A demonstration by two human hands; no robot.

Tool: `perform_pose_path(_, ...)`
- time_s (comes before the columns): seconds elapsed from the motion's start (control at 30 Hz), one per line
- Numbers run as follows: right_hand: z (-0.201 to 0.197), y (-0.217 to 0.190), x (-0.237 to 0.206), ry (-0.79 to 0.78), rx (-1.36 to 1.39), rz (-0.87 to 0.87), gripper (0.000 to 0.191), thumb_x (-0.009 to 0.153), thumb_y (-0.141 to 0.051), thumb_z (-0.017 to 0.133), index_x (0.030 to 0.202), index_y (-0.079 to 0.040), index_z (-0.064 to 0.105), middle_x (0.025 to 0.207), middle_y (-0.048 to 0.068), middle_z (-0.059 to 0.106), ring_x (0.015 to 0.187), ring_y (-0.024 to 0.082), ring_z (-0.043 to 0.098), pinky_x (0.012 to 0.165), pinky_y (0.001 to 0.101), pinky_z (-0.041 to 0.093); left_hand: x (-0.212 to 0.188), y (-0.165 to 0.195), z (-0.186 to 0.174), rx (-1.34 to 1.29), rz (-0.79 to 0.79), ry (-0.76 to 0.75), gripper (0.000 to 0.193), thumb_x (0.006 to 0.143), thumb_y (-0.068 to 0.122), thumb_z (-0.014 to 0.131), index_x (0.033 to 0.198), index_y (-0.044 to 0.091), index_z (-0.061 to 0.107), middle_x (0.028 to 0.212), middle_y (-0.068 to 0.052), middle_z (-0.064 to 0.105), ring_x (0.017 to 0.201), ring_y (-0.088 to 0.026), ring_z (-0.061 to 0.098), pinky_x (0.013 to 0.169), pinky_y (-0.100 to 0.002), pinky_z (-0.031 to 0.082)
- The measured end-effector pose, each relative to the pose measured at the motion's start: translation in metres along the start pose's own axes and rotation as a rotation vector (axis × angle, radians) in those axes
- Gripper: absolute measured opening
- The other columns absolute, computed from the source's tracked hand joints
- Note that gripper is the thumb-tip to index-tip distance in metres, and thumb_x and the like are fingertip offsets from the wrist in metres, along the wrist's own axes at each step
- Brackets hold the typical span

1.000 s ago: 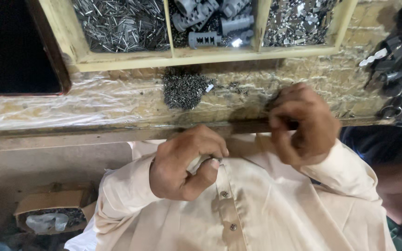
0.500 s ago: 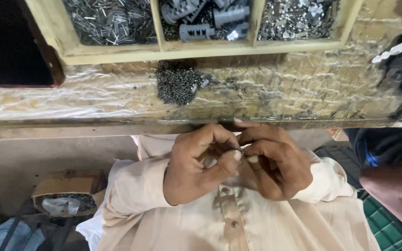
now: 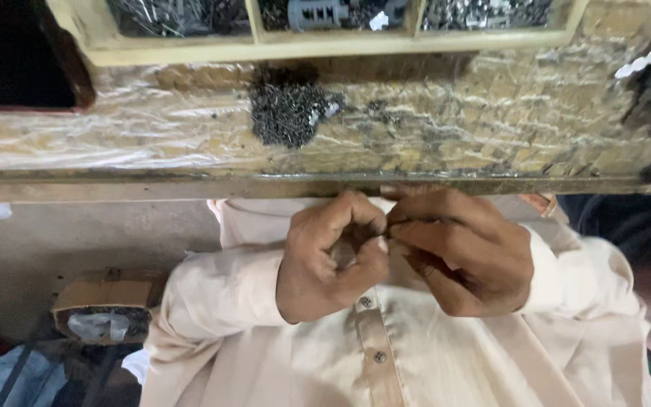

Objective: The person picks a gray plastic wall anchor and a metal screw from compartment trays on the workbench, threads the screw into the anchor by hand, and sets the assembled plug on the bench, repeating this cycle with successive parts.

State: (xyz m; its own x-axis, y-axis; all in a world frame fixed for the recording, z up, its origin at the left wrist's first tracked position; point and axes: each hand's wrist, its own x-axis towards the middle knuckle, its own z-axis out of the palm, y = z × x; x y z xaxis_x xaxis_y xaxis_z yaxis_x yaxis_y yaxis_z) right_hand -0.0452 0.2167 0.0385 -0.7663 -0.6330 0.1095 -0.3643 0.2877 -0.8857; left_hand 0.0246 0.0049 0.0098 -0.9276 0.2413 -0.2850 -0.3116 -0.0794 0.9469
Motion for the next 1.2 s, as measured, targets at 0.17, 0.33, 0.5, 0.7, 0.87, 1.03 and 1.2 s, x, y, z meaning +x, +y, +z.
perform_pose_path(0.17, -0.013, 0.017, 0.003, -0.101, -0.666, -0.214, 0.035, 0.079, 0.006, 0.078, 0.112, 0.011, 0.068, 0.101, 0.020, 0.067, 0.090, 0.035, 0.070, 0.082, 0.0442, 0.060, -0.003, -0.004, -0.014, 0.084, 0.160, 0.086, 0.016, 0.086, -0.003, 0.066, 0.099, 0.003, 0.059, 0.085, -0.008, 0.066, 0.066, -0.012, 0.062, 0.060, -0.026, 0.050)
perform_pose_path(0.33, -0.010, 0.036, 0.007, -0.102, -0.731, -0.292, 0.051, 0.071, 0.000, 0.075, 0.122, 0.005, 0.075, 0.100, 0.014, 0.064, 0.080, 0.028, 0.057, 0.077, 0.0412, 0.053, 0.007, -0.007, -0.027, 0.085, 0.273, 0.042, 0.018, 0.089, -0.004, 0.067, 0.104, 0.003, 0.058, 0.090, -0.009, 0.066, 0.074, -0.017, 0.067, 0.067, -0.028, 0.056)
perform_pose_path(0.5, -0.009, 0.036, -0.007, -0.159, -0.678, -0.202, 0.044, 0.080, 0.001, 0.079, 0.124, 0.005, 0.072, 0.102, 0.010, 0.063, 0.083, 0.027, 0.055, 0.079, 0.0399, 0.050, 0.010, -0.007, -0.027, 0.011, 0.277, -0.020, 0.019, 0.089, -0.005, 0.068, 0.103, 0.003, 0.059, 0.089, -0.009, 0.066, 0.074, -0.017, 0.069, 0.065, -0.028, 0.057)
perform_pose_path(0.7, -0.004, 0.039, -0.014, -0.157, -0.650, -0.102, 0.048, 0.070, 0.008, 0.071, 0.118, 0.007, 0.066, 0.101, 0.013, 0.061, 0.085, 0.033, 0.055, 0.081, 0.0445, 0.049, 0.011, -0.006, -0.031, -0.001, 0.264, -0.067, 0.018, 0.091, -0.004, 0.068, 0.105, 0.002, 0.059, 0.091, -0.009, 0.066, 0.075, -0.017, 0.069, 0.068, -0.029, 0.057)
perform_pose_path(0.87, -0.006, 0.030, 0.010, -0.197, -0.699, -0.211, 0.047, 0.068, 0.006, 0.073, 0.114, 0.011, 0.067, 0.099, 0.018, 0.061, 0.085, 0.032, 0.055, 0.080, 0.0459, 0.052, 0.011, -0.004, -0.032, 0.024, 0.226, -0.103, 0.014, 0.094, 0.000, 0.065, 0.105, 0.003, 0.059, 0.094, -0.009, 0.068, 0.079, -0.016, 0.069, 0.073, -0.029, 0.058)
perform_pose_path(1.03, 0.007, -0.010, 0.012, 0.299, -0.493, 0.030, 0.018, 0.079, 0.012, 0.062, 0.088, -0.003, 0.058, 0.098, 0.013, 0.065, 0.097, 0.037, 0.065, 0.092, 0.0513, 0.056, 0.005, 0.001, -0.018, -0.506, -0.008, -0.181, 0.010, 0.103, 0.005, 0.057, 0.112, 0.000, 0.054, 0.123, -0.017, 0.064, 0.111, -0.020, 0.068, 0.099, -0.034, 0.058)
perform_pose_path(1.2, 0.000, -0.009, 0.027, 0.191, -0.632, -0.233, 0.026, 0.084, -0.007, 0.082, 0.090, 0.003, 0.058, 0.095, 0.021, 0.057, 0.091, 0.037, 0.060, 0.089, 0.0526, 0.054, 0.002, -0.002, -0.004, -0.737, 0.093, -0.123, 0.010, 0.107, 0.010, 0.055, 0.110, 0.001, 0.053, 0.131, -0.018, 0.057, 0.116, -0.021, 0.066, 0.105, -0.038, 0.059)
